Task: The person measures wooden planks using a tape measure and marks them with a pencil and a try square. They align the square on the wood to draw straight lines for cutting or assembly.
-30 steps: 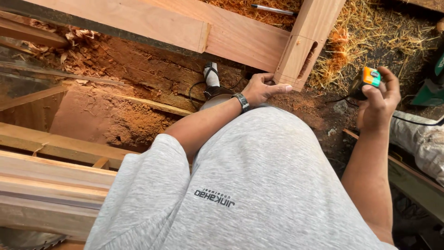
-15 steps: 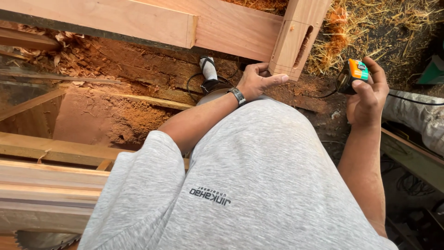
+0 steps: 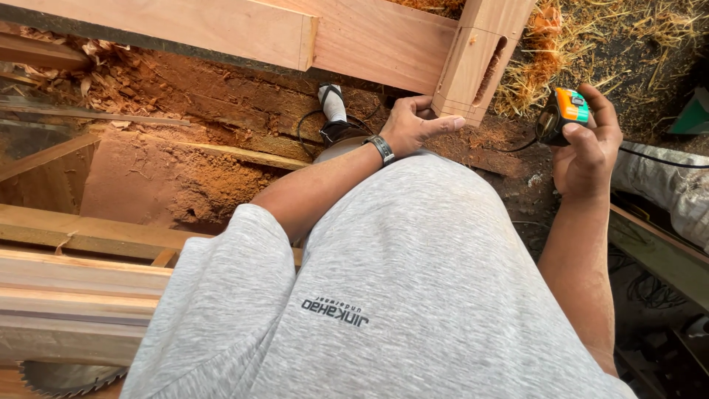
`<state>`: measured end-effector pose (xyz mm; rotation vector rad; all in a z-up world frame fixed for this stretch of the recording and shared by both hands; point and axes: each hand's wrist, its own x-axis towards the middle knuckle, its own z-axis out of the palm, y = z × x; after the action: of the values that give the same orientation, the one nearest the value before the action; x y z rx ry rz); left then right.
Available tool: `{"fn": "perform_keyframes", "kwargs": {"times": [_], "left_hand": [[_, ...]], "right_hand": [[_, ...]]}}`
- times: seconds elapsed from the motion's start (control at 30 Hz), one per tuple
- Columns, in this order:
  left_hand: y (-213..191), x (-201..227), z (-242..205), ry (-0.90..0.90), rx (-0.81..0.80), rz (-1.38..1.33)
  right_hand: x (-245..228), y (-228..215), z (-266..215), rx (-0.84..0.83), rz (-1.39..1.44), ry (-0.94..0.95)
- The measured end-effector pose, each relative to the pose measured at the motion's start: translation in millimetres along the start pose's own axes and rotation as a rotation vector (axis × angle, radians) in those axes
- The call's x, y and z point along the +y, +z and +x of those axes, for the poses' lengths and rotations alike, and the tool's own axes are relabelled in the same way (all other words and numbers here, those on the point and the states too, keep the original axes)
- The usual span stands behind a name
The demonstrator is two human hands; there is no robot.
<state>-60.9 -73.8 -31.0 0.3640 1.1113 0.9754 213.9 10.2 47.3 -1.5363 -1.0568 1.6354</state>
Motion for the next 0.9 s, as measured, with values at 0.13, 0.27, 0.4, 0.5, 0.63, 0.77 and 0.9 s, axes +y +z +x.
{"fn": "perform_keyframes", "kwargs": {"times": [0.13,0.27,0.4,0.5,0.63,0.77,0.9], "left_hand": [[0.4,2.8,-0.3,-0.014,0.033,0.049],[-1.6,4.8,-0.1,-0.015,0.04,0.151],[-4.4,19.1,-5.2,-0.035,0.02,0.179],[-10.2,27.6,-8.9,-0.07,-0.019,0.284],[-26.9,24.2,-13.2,-0.132,-0.1,0.502],[-41.0,48.4,-46.0,0.028,-0.082,0.503],[-24.5,92.1,-75.2,0.143,-0.162,0.333]], "right_hand": [[4.8,-2.0,3.0,-0.003,-0.065,-0.017],[3.5,0.5,1.9,-0.018,-0.034,0.01],[-15.2,13.2,-4.9,-0.05,0.097,0.066],[-37.3,32.4,-13.4,-0.074,0.28,0.128],[-48.9,43.9,-20.1,-0.079,0.244,0.181],[-61.1,54.7,-35.3,-0.37,-0.098,0.079],[-78.6,99.3,-42.0,-0.535,-0.364,-0.103]]}}
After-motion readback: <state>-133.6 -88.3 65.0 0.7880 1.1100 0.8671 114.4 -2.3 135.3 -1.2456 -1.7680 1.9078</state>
